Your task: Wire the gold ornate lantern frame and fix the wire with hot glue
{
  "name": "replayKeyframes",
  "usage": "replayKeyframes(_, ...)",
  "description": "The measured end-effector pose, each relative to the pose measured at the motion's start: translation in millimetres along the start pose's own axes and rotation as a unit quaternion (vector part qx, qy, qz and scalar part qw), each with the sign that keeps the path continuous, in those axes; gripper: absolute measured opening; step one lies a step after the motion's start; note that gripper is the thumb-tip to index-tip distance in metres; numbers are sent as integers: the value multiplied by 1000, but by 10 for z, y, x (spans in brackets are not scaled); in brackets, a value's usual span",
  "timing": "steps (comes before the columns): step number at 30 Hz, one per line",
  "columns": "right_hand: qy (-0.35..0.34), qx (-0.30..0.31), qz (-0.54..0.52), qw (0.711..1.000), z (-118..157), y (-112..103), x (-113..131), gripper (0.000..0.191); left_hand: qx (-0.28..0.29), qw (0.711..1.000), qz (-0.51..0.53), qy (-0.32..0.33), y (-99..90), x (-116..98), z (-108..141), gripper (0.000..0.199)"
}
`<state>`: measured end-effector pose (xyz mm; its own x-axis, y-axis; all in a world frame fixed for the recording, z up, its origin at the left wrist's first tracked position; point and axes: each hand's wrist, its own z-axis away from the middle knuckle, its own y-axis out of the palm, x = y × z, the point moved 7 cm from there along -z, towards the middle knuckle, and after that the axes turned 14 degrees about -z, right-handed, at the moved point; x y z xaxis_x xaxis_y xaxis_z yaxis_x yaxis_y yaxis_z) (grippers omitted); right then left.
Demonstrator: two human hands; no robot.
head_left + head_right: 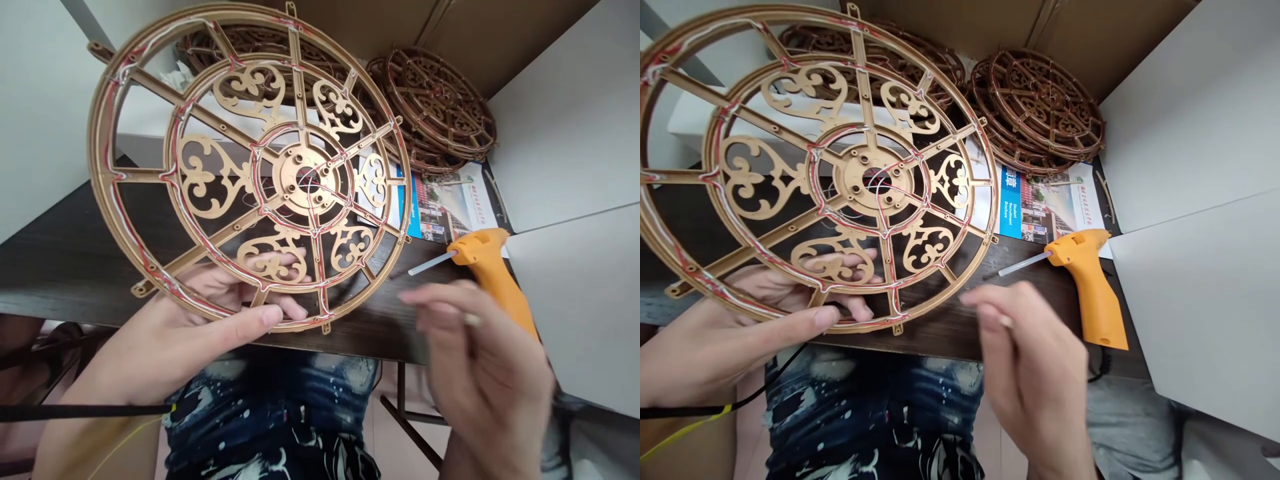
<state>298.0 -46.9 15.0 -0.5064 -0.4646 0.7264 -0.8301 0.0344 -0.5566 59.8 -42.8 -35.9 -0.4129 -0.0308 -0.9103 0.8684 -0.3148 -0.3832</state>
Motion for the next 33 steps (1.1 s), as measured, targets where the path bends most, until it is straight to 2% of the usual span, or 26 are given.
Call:
replayKeyframes(2,43,109,-2,993,-29,145,-34,19,7,1000,-4,2,18,-28,-18,12)
replayKeyframes(4,57,167,-15,984,-80,261,-48,20,12,1000,-6,0,26,-48,-38,13)
replayKeyframes(12,91,272,-42,957,-253,486,-147,11,-2,997,-69,19,-15,-47,-28,19)
replayKeyframes(18,116,298,-82,944,-265,552,-163,12,20,997,-72,28,-8,-24,-41,20)
replayKeyframes(25,154,260,-89,949,-246,575,-233,14,13,993,-112,15,-39,1,-30,21)
replayKeyframes(33,145,245,-82,955,-255,575,-291,18,35,991,-130,23,-6,-22,-36,24)
